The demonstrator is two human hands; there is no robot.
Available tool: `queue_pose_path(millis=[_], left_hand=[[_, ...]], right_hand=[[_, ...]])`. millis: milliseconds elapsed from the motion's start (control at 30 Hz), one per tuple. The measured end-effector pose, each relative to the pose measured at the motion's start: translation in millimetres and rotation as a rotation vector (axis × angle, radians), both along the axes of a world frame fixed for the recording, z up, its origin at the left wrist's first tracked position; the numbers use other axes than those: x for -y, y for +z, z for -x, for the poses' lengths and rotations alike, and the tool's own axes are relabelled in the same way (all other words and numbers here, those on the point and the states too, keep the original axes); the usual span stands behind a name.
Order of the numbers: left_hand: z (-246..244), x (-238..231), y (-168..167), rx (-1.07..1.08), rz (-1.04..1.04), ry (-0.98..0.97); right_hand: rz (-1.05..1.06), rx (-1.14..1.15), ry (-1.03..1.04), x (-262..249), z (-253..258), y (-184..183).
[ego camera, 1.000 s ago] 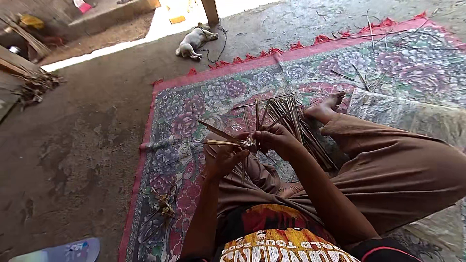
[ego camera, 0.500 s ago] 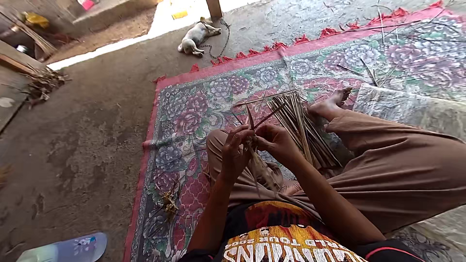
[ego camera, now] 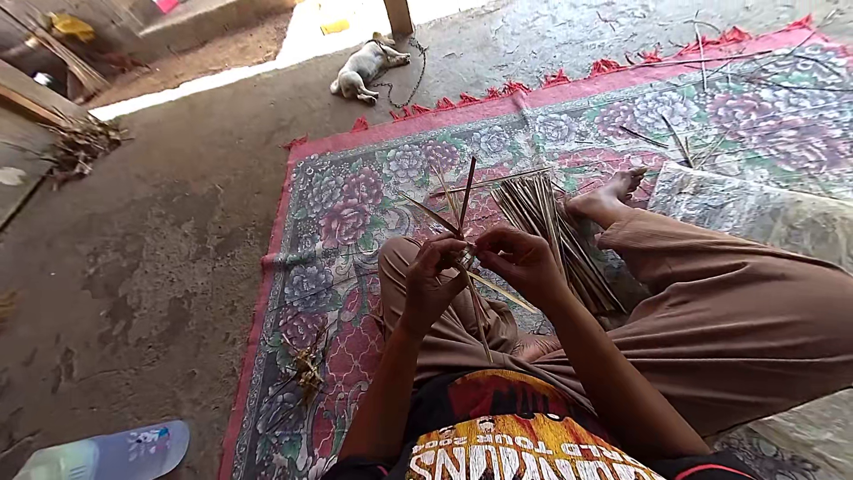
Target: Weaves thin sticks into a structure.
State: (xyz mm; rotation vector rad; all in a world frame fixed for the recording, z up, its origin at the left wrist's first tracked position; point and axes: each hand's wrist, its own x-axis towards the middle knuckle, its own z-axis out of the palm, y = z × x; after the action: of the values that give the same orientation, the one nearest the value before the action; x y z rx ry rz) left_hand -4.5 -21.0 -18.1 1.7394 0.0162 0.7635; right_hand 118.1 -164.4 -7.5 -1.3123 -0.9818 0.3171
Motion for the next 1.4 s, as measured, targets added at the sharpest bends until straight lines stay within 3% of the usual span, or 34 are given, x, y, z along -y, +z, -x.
queue_pose_path(millis=[400,667,867,933,1133,1300,1400], left_hand=[[1.9,-2.2,-0.8,0.002,-0.098,0.002],[0.2,2.8,-1.9,0.046,-0.174,0.037],[0.9,16.3,2.8,-0.078,0.184,-0.036],[3.3,13.4,2.7,-0.116,0.201,-0.079],[4.6,6.9,2.5,-0.058,-0.140,0.037],[5.6,5.6,4.5,-0.003,-0.308,0.160],[7.3,1.9,2.7,-0.003,-0.333,0.137]], right_hand=[[0.030,0.055,-0.017,1.9,7.1,3.7],[-0.062,0.004,0.029,0.7,7.6,1.2],[-0.076,0.104,-0.005,-1.0,9.3,-2.1],[-0.065,0.127,-0.040,-2.6,9.0,-5.0],[-0.067,0.205,-0.149,-4.8,7.3,-12.0],[-0.037,-0.155,-0.002,1.2,9.5,-1.9],[-0.023,-0.172,0.018,2.0,8.4,-0.2]])
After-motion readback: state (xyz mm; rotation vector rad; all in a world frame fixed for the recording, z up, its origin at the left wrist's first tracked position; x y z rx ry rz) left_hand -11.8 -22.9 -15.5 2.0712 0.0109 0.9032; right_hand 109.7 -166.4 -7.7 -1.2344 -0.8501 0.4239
